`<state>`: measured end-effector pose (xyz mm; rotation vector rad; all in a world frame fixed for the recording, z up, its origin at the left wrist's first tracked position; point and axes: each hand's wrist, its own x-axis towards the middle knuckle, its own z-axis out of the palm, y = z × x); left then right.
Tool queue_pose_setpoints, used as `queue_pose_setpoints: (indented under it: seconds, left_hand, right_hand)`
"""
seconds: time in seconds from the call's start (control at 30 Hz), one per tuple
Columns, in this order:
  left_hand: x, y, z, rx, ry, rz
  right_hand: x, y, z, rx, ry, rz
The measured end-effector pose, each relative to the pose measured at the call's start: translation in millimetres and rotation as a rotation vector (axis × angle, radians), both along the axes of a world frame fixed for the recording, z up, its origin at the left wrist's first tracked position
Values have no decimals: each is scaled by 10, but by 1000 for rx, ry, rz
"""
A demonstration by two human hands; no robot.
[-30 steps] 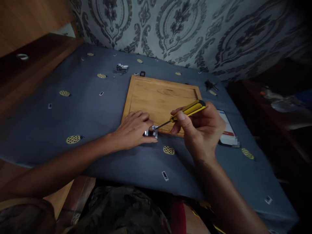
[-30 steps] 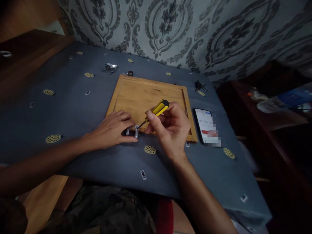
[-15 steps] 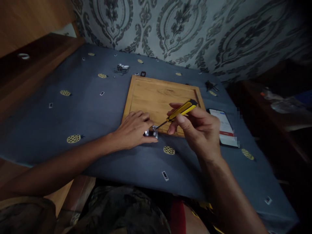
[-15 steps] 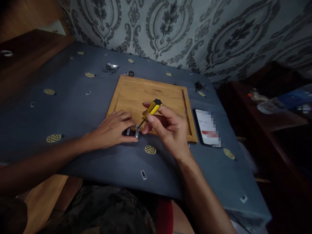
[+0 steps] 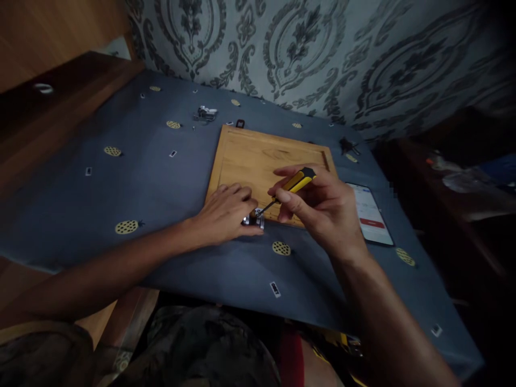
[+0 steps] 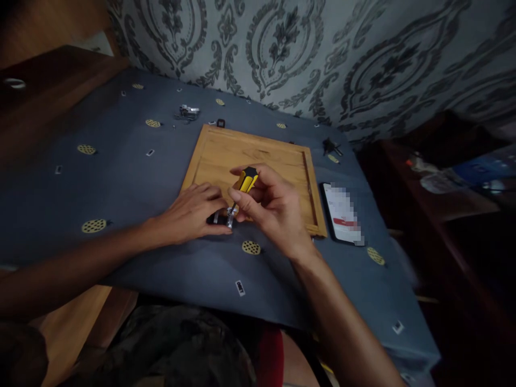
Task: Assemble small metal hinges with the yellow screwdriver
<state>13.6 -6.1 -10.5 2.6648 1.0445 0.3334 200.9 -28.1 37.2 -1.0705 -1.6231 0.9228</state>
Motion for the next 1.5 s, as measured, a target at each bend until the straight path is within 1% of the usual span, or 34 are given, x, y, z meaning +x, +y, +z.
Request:
queue_pose_setpoints:
  seconds: [0.17, 0.3, 0.4, 0.5, 0.67, 0.77, 0.93, 1.03, 1.2, 1.27, 1.4, 1.5]
  left_hand:
    - [-9, -1, -25, 19, -38, 1]
    - [-16, 5, -67, 44, -53, -10]
    - [-20, 12, -83, 54, -62, -21]
    - [-20, 12, -76, 56, -68, -23]
    - [-15, 6, -43, 46, -36, -20]
    - [-14, 10, -43, 50, -31, -20]
    - [-21, 14, -49, 38, -40, -23]
    - [-19, 11, -46, 34, -47, -22]
    - [-5, 9, -49, 56, -24, -19]
    - [-4, 10, -46, 55, -26, -15]
    - [-12, 9, -31, 44, -7, -16]
    - [-13, 9, -25, 47, 10, -15]
  right_hand:
    - [58, -40, 104, 1, -93, 106]
    - [50, -36, 102, -45, -79, 85]
    - [40, -18, 78, -43, -57, 67]
    - [59, -6, 72, -25, -55, 98]
    - [132, -8, 100, -43, -97, 161]
    - [130, -5, 85, -43, -83, 135]
    - [48, 29, 1, -2, -4, 21]
    - [27, 39, -8, -14, 20, 36]
    - [53, -5, 72, -20, -38, 94]
    - [58, -21, 77, -7, -55, 81]
    - [52, -3, 16, 23, -11, -13]
    - [51, 18, -11, 24, 27, -11]
